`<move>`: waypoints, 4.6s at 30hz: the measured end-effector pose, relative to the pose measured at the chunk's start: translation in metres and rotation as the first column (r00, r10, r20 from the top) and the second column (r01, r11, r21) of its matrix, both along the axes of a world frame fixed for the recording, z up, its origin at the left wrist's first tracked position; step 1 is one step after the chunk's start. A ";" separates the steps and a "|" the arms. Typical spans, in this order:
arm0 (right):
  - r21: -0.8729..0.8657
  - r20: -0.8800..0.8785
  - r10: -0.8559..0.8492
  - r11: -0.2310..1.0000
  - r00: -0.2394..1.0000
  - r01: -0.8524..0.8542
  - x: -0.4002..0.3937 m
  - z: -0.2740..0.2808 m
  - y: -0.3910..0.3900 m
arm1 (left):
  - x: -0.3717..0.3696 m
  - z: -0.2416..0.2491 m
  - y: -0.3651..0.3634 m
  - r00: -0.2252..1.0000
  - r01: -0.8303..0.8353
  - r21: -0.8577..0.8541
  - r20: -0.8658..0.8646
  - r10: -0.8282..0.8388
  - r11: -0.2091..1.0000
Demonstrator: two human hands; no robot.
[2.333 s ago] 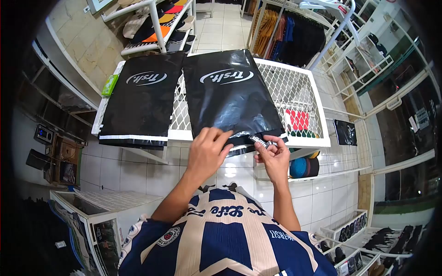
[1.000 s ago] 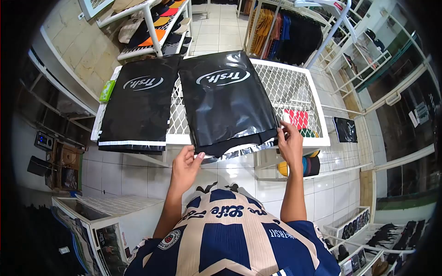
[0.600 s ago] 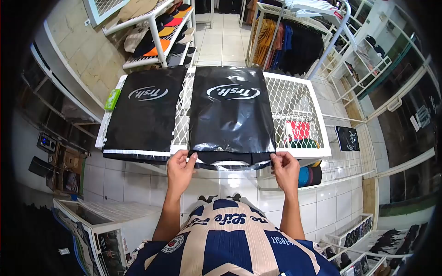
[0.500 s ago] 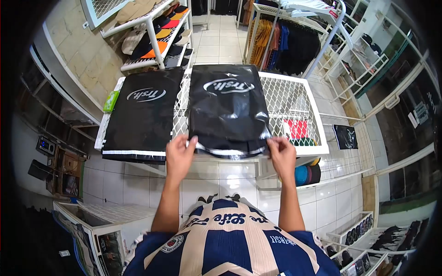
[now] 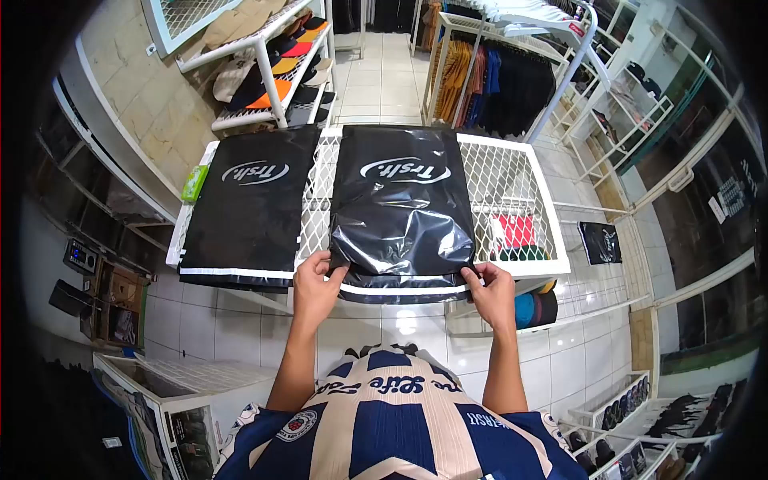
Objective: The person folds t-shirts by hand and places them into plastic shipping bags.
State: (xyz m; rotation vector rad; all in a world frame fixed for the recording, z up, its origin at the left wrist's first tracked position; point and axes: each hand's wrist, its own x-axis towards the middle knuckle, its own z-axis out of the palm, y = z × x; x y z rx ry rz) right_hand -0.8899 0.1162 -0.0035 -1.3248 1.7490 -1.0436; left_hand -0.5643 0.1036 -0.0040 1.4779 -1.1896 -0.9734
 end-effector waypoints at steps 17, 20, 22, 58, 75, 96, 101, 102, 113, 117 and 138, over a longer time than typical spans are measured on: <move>0.016 0.366 0.011 1.000 0.930 -0.018 -0.023 0.004 0.020 | 0.002 0.018 0.030 0.927 0.166 0.102 -0.357 -0.120 0.981; 0.008 0.244 -0.089 0.996 0.966 0.090 -0.007 -0.012 0.003 | -0.003 -0.004 0.017 0.969 0.013 0.116 -0.245 0.016 0.993; -0.047 0.331 -0.071 0.995 0.941 0.092 0.005 -0.009 0.004 | -0.009 -0.016 0.014 0.974 -0.082 0.009 -0.211 0.082 0.997; 0.136 0.537 -0.098 0.990 0.838 0.029 0.008 0.004 0.077 | -0.008 0.004 0.033 0.687 0.522 0.239 -0.686 -0.239 0.819; -0.038 0.510 -0.498 0.801 0.701 0.597 -0.109 -0.007 0.269 | -0.240 0.001 0.078 0.430 0.896 0.115 -0.459 -0.777 0.428; 0.145 0.607 -0.663 0.634 0.437 0.760 -0.422 -0.086 0.393 | -0.619 -0.054 0.155 0.130 0.983 0.175 -0.407 -0.904 0.063; 0.135 0.630 -0.598 0.712 0.495 0.689 -0.501 -0.116 0.343 | -0.679 -0.080 0.109 0.168 0.978 0.191 -0.510 -0.844 0.079; 0.133 0.606 -0.625 0.689 0.492 0.712 -0.516 -0.109 0.328 | -0.693 -0.087 0.099 0.176 0.980 0.174 -0.500 -0.848 0.101; 0.435 0.486 -0.753 0.649 0.444 0.624 -0.707 -0.125 0.202 | -0.856 -0.123 -0.032 0.117 0.989 0.120 -0.285 -0.951 0.086; 0.480 0.618 -0.693 0.707 0.372 0.520 -0.744 -0.128 0.151 | -0.896 -0.141 -0.080 0.095 0.988 0.136 -0.140 -0.986 0.076; 0.441 0.640 -0.718 0.636 0.275 0.633 -1.017 -0.424 -0.072 | -1.240 -0.352 -0.315 0.124 0.924 0.224 0.591 -0.797 0.309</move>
